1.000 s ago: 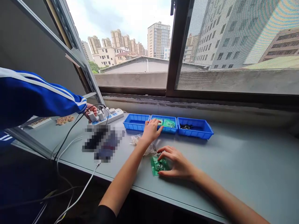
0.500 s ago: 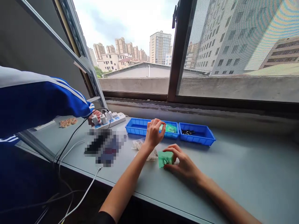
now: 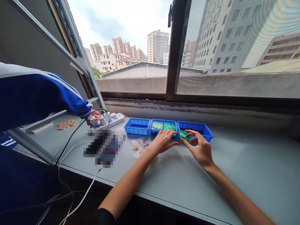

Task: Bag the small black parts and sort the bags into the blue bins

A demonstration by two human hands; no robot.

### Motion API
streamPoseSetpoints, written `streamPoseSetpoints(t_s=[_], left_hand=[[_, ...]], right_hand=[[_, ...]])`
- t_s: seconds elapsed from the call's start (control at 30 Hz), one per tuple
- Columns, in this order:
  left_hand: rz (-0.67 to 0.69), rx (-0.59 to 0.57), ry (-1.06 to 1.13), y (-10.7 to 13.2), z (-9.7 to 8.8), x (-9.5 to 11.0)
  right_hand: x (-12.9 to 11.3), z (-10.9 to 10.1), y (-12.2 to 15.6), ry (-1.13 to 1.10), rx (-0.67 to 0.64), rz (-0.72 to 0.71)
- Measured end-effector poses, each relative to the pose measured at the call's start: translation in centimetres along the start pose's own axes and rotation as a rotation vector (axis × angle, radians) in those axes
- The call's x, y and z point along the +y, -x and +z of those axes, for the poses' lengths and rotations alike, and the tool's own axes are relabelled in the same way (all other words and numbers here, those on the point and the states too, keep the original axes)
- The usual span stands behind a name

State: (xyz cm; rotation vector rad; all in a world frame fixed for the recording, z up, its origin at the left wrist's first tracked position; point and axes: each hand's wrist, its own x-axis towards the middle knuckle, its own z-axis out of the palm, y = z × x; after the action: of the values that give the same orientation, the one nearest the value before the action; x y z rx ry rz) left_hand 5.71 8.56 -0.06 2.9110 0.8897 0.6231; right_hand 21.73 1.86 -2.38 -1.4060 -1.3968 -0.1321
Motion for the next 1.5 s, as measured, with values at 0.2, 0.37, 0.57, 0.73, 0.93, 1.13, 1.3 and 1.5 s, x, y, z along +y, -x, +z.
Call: streamPoseSetpoints(t_s=[0.2,0.37,0.57,0.73,0.93,1.13,1.3,1.5], left_hand=[[-0.011,0.029,0.072,-0.04,-0.16,0.04],[-0.042,0.093,0.127,-0.23,-0.52,0.32],[-0.014,0.095,0.090,-0.34,-0.58,0.24],[-0.005,0.085,0.078,-0.29,-0.47,0.11],[0.004,0.088,0.084,-0.27,-0.45,0.17],[0.004,0.089,0.086,-0.32,-0.31,0.05],[0.017,0.093,0.085,-0.34,-0.36,-0.02],[0.009,0.129,0.114,-0.49,-0.12,-0.17]], right_hand=[[-0.73,-0.10,0.24,-0.028,-0.071,-0.047],[-0.74,-0.30,0.06,-0.060,-0.081,-0.041],[-0.64,-0.21,0.14,-0.094,-0.144,-0.113],[-0.67,-0.20,0.27,-0.075,-0.173,-0.115],[-0.60,-0.27,0.27,-0.072,-0.197,-0.123],[-0.59,-0.31,0.24,-0.056,-0.198,-0.129],[-0.74,-0.39,0.09,-0.041,-0.186,-0.149],[-0.84,-0.49,-0.12,-0.017,-0.209,-0.126]])
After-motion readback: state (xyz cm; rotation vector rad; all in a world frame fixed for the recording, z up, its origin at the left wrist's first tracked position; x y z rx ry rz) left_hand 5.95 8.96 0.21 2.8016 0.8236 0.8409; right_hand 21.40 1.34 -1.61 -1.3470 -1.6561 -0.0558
